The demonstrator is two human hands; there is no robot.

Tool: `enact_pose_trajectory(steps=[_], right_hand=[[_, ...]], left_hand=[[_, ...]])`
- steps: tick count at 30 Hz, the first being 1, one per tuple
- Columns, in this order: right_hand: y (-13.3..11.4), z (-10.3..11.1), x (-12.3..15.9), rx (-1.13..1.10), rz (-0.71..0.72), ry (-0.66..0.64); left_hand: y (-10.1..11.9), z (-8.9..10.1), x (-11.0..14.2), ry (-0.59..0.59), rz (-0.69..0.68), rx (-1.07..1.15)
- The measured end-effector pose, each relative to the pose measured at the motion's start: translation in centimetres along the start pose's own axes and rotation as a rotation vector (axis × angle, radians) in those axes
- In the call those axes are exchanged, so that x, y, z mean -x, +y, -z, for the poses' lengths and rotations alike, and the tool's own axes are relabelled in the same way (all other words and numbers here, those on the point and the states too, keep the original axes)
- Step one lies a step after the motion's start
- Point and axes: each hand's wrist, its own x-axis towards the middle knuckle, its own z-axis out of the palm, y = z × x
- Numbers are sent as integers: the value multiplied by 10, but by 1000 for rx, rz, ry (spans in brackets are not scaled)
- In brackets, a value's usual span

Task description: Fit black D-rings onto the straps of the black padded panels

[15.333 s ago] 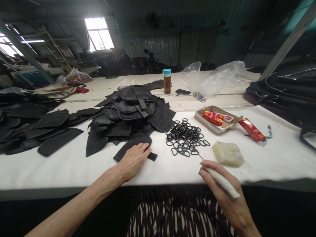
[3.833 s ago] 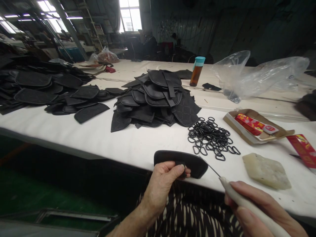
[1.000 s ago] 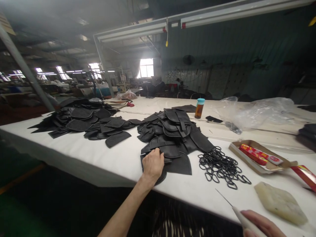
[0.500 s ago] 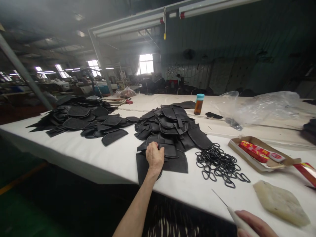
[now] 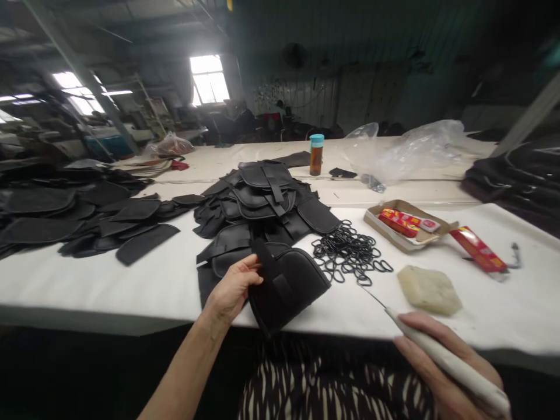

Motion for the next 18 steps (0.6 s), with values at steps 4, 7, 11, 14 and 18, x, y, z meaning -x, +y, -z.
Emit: enact_pose_trajectory(steps=[4, 7, 11, 14, 18], right_hand=[[1, 4, -12, 143, -46, 129], [3, 2, -16, 196, -29, 138], [7, -12, -16, 183, 47, -9], [9, -23, -17, 148, 118, -138], [5, -27, -23, 192, 244, -176]], left_hand=[[-18, -25, -9, -56, -7, -154], [-16, -31, -11, -68, -40, -276], [-9, -33, -12, -142, 20, -231], [-8, -37, -8, -54, 73, -309], [-3, -28, 3, 24, -3, -371]])
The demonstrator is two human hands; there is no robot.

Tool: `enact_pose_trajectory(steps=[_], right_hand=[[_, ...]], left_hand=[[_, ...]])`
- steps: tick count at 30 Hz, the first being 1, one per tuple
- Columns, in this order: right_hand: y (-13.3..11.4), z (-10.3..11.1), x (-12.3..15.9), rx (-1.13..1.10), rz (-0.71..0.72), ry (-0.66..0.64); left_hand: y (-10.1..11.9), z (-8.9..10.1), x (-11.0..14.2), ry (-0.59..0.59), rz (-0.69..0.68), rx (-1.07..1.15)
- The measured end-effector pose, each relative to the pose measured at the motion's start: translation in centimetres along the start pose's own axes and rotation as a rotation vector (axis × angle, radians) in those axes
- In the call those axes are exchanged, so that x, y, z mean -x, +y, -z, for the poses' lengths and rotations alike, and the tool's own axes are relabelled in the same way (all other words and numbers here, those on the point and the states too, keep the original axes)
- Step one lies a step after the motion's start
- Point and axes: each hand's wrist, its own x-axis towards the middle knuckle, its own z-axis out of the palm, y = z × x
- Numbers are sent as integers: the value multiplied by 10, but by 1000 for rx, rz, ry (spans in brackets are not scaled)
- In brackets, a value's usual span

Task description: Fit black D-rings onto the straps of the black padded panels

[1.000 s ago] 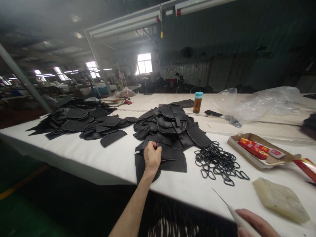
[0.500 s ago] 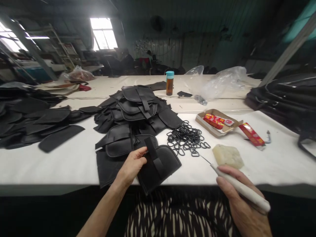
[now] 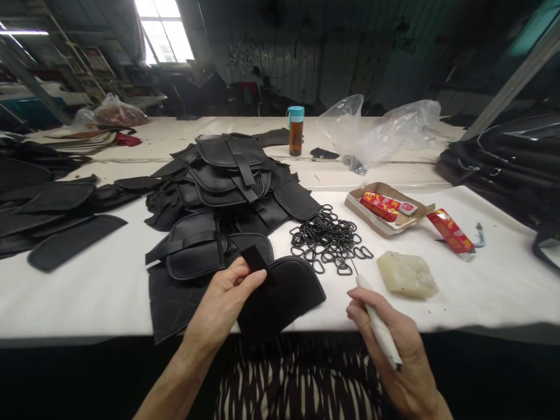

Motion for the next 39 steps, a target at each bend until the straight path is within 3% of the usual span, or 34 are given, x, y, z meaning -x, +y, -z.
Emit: enact_pose_trajectory(steps=[3, 6, 9, 14, 23, 26, 35, 39], right_hand=[[-2, 3, -10, -3, 49, -53], [-2, -4, -22, -1, 85, -100], [0, -23, -36, 81, 141, -146], [0, -53, -54, 343, 109, -197], [-5, -71, -65, 458, 16, -255], [-6, -71, -68, 446, 1, -280], [-11, -73, -70, 491, -73, -308], [-16, -72, -72, 489, -126, -327]], left_hand=[[1, 17, 6, -104, 7, 20], [0, 15, 8, -140, -14, -38], [-5, -11, 9, -45, -140, -171], [-15, -53, 12, 114, -330, -314], [-20, -49, 13, 246, -442, -511], [-17, -48, 13, 188, -393, -494], [-18, -45, 1, 6, 42, -46], [-21, -46, -2, -7, 112, 21]])
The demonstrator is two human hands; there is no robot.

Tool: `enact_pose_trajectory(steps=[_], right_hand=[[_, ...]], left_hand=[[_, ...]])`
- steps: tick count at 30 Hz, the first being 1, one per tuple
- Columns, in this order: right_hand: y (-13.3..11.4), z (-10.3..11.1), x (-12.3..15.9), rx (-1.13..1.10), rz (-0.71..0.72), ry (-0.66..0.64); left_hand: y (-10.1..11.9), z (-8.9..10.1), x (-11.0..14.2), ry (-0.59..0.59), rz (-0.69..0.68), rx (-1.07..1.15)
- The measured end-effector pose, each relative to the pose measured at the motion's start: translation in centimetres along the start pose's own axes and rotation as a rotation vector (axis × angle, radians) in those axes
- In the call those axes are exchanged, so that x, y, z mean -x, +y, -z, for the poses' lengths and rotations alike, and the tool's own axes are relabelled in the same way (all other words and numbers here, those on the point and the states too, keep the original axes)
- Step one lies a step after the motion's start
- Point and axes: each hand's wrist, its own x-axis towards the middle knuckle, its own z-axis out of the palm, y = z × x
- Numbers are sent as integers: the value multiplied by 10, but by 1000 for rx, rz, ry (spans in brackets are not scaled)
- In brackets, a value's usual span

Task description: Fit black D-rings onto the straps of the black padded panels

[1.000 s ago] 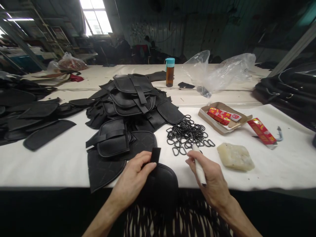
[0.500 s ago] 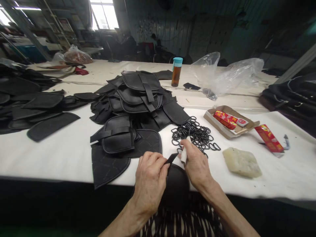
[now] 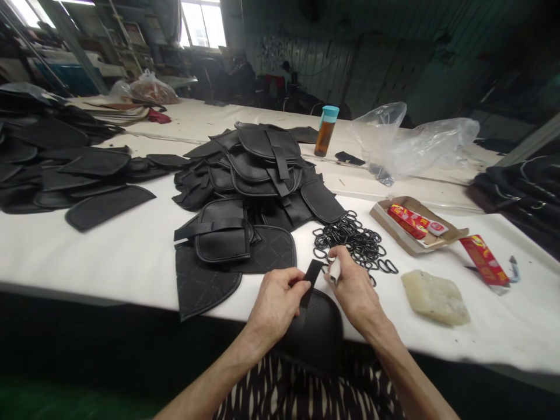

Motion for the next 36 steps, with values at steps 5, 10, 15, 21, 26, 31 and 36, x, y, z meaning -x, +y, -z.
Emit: enact_pose_trajectory(steps=[5, 10, 15, 21, 26, 31, 36], right_hand=[[0, 3, 0, -3, -28, 5], [-2, 0, 3, 5, -44, 15], [-7, -2, 6, 17, -16, 5], [-14, -3, 3, 113, 54, -42], [-22, 2, -2, 228, 96, -101], [-24, 7, -5, 266, 97, -156], [-22, 7, -7, 263, 139, -179]], left_hand=[[1, 1, -1, -34, 52, 56], [-1, 0, 0, -14, -12, 79], [-3, -1, 1, 11, -27, 87], [-7, -2, 0, 18, -40, 100], [-5, -1, 1, 5, -43, 103], [-4, -1, 2, 12, -48, 80], [-4, -1, 1, 3, -48, 52]])
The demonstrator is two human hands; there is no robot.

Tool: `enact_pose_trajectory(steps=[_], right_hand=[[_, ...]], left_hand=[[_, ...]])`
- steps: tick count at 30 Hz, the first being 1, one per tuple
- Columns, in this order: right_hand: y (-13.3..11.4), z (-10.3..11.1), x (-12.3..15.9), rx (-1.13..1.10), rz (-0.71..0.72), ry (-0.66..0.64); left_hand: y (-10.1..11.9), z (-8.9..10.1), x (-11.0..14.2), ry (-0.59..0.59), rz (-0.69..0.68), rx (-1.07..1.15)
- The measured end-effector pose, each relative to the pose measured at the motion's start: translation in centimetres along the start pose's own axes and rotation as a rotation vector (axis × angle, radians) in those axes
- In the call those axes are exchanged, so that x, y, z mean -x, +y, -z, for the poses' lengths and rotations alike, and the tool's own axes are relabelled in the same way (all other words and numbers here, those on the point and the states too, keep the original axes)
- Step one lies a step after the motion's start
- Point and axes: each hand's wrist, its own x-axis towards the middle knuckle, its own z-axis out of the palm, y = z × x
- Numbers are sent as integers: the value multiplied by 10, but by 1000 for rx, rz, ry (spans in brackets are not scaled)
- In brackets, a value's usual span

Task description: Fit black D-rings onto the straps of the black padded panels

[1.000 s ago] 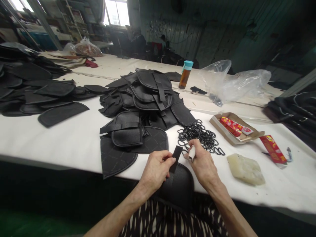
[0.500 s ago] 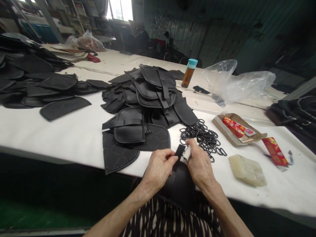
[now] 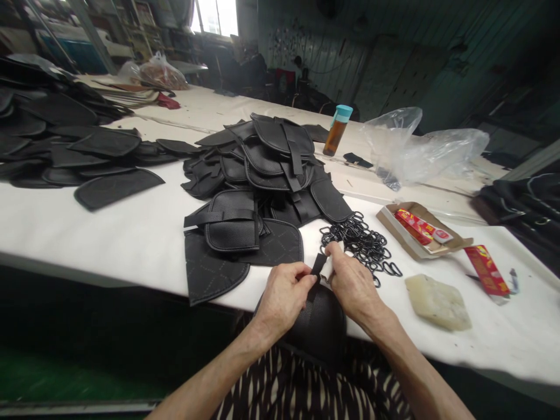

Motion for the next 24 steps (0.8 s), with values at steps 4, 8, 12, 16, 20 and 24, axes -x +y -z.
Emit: enact_pose_trajectory(steps=[4, 8, 12, 16, 20, 24], right_hand=[[7, 0, 2, -27, 25, 27], [18, 0, 7, -68, 37, 104], [25, -6, 12, -150, 93, 170], [27, -16, 17, -234, 132, 286], [23, -14, 21, -321, 134, 465], [17, -6, 19, -346, 248, 697]], left_hand=[[-2, 0, 0, 1, -8, -1], [-4, 0, 1, 3, -20, -3], [-4, 0, 1, -1, -34, 0], [-3, 0, 1, -4, -36, -4], [-3, 0, 1, -9, -32, -5], [-2, 0, 1, -8, -16, -13]])
